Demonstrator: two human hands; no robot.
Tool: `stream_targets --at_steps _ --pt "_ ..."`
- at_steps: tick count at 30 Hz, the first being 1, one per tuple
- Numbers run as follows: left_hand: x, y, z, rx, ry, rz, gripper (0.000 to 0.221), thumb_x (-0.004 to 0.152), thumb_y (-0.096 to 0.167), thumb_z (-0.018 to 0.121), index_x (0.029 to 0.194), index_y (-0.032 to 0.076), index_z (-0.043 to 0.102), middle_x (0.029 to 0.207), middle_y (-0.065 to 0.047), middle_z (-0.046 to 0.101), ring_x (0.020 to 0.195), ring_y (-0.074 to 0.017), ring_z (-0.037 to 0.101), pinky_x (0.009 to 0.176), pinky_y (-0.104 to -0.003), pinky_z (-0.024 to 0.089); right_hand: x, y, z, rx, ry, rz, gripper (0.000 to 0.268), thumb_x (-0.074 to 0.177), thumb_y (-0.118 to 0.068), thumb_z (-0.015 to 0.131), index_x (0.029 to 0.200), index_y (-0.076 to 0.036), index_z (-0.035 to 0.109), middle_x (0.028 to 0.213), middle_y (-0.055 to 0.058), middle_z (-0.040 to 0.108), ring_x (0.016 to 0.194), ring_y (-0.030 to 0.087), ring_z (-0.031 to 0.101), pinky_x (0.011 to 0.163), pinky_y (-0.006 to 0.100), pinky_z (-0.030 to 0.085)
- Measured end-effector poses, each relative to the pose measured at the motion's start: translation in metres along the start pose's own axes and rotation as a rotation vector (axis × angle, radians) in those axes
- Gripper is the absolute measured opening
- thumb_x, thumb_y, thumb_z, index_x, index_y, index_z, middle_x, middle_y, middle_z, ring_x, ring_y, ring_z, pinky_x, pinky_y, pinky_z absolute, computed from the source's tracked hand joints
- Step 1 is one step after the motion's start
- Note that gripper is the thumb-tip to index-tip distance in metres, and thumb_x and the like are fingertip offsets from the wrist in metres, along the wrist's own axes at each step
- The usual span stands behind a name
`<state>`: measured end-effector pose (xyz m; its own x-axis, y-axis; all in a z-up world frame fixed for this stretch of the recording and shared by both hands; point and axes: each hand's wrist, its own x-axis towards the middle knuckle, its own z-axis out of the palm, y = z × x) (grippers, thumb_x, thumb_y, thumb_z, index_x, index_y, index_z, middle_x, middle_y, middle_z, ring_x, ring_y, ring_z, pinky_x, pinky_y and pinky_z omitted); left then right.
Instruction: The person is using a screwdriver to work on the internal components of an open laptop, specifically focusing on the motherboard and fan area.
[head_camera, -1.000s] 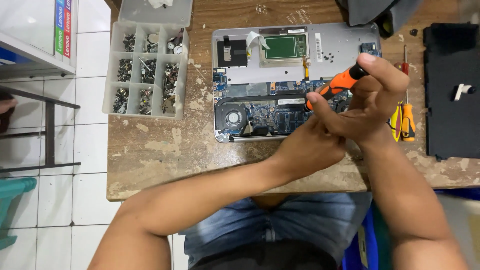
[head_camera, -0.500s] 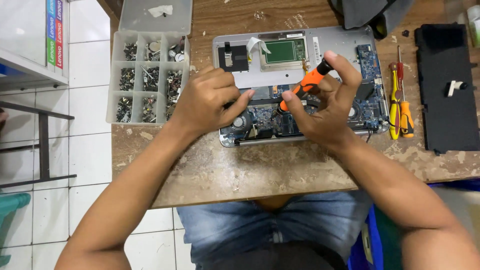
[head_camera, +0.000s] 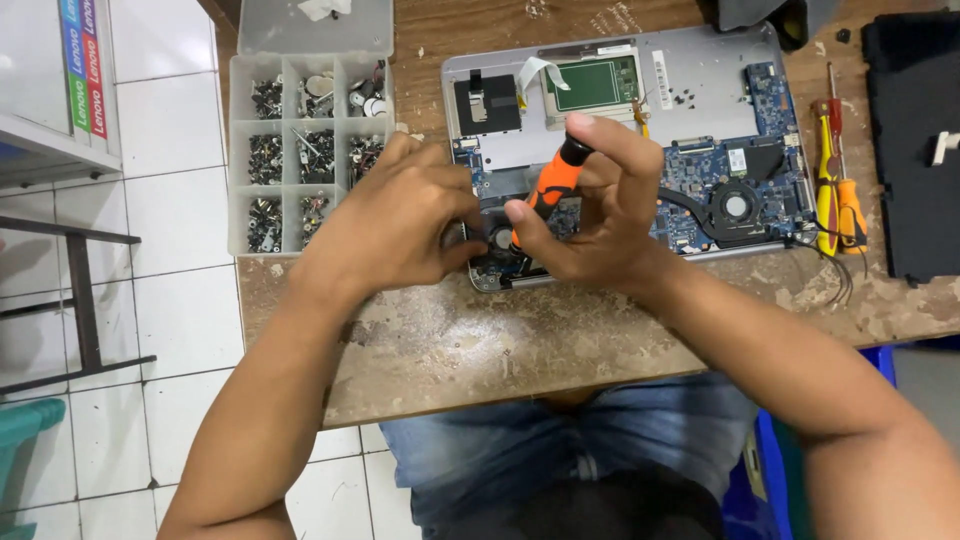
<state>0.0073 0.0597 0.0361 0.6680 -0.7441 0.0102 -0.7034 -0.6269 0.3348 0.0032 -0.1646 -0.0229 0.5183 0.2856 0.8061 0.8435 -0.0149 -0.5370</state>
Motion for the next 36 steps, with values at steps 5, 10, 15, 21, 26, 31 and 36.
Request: stream_targets --at_steps 5,10,15,21,26,31,36 --pt "0.001 0.005 -0.001 -0.114 -0.161 -0.092 0.022 0.074 0.031 0.092 0.073 0.015 0.076 0.074 0.002 0.073 0.087 -0.0244 0.058 0.096 -0.045 0.036 -0.016 0.004 -0.001 0.062 -0.078 0.035 0.066 0.100 0.007 0.071 0.145 -0.005 0.024 0.124 0.018 0.043 0.055 0.023 0.057 0.052 0.031 0.044" --pt "0.002 0.010 -0.009 -0.154 -0.275 -0.144 0.023 0.072 0.031 0.092 0.069 0.018 0.073 0.072 0.004 0.070 0.088 -0.0208 0.053 0.096 -0.037 0.035 -0.024 0.007 -0.004 0.088 -0.108 0.064 0.072 0.096 0.010 0.074 0.144 -0.007 0.024 0.118 0.020 0.042 0.055 0.025 0.061 0.051 0.031 0.050" --pt "0.002 -0.003 0.016 -0.139 -0.173 -0.038 0.022 0.066 0.032 0.095 0.069 0.018 0.078 0.068 0.001 0.072 0.079 -0.0227 0.059 0.085 -0.039 0.038 -0.036 0.025 0.000 0.102 -0.031 -0.021 0.069 0.087 0.008 0.076 0.138 0.013 0.029 0.074 0.017 0.065 0.052 0.024 0.065 0.052 0.033 0.054" --pt "0.004 -0.004 0.016 -0.109 -0.150 0.001 0.031 0.061 0.036 0.096 0.070 0.014 0.077 0.075 -0.002 0.072 0.084 -0.0235 0.058 0.086 -0.038 0.038 -0.016 0.018 0.004 0.152 -0.015 0.012 0.066 0.094 0.008 0.070 0.142 0.010 0.026 0.074 0.017 0.066 0.050 0.022 0.061 0.053 0.032 0.053" --pt "0.004 -0.015 0.024 -0.132 -0.010 0.041 0.029 0.062 0.036 0.093 0.070 0.015 0.075 0.073 -0.001 0.068 0.080 -0.0244 0.056 0.083 -0.038 0.039 -0.024 0.043 0.005 0.185 -0.001 -0.027 0.066 0.093 0.010 0.070 0.142 0.011 0.026 0.070 0.016 0.064 0.048 0.023 0.061 0.050 0.030 0.052" --pt "0.004 -0.012 0.022 -0.149 0.001 0.022 0.027 0.069 0.040 0.090 0.076 0.016 0.078 0.074 0.000 0.069 0.079 -0.0233 0.056 0.085 -0.038 0.038 -0.018 0.042 0.010 0.165 0.030 -0.025 0.068 0.092 0.009 0.072 0.143 0.010 0.028 0.072 0.017 0.066 0.050 0.023 0.064 0.051 0.030 0.053" --pt "0.004 -0.004 0.015 -0.021 -0.110 0.004 0.026 0.080 0.038 0.082 0.093 0.015 0.080 0.086 0.002 0.074 0.087 -0.0264 0.054 0.086 -0.045 0.038 -0.016 0.029 0.001 0.170 -0.089 0.005 0.070 0.102 0.005 0.072 0.150 -0.011 0.023 0.089 0.014 0.051 0.067 0.022 0.062 0.059 0.029 0.050"
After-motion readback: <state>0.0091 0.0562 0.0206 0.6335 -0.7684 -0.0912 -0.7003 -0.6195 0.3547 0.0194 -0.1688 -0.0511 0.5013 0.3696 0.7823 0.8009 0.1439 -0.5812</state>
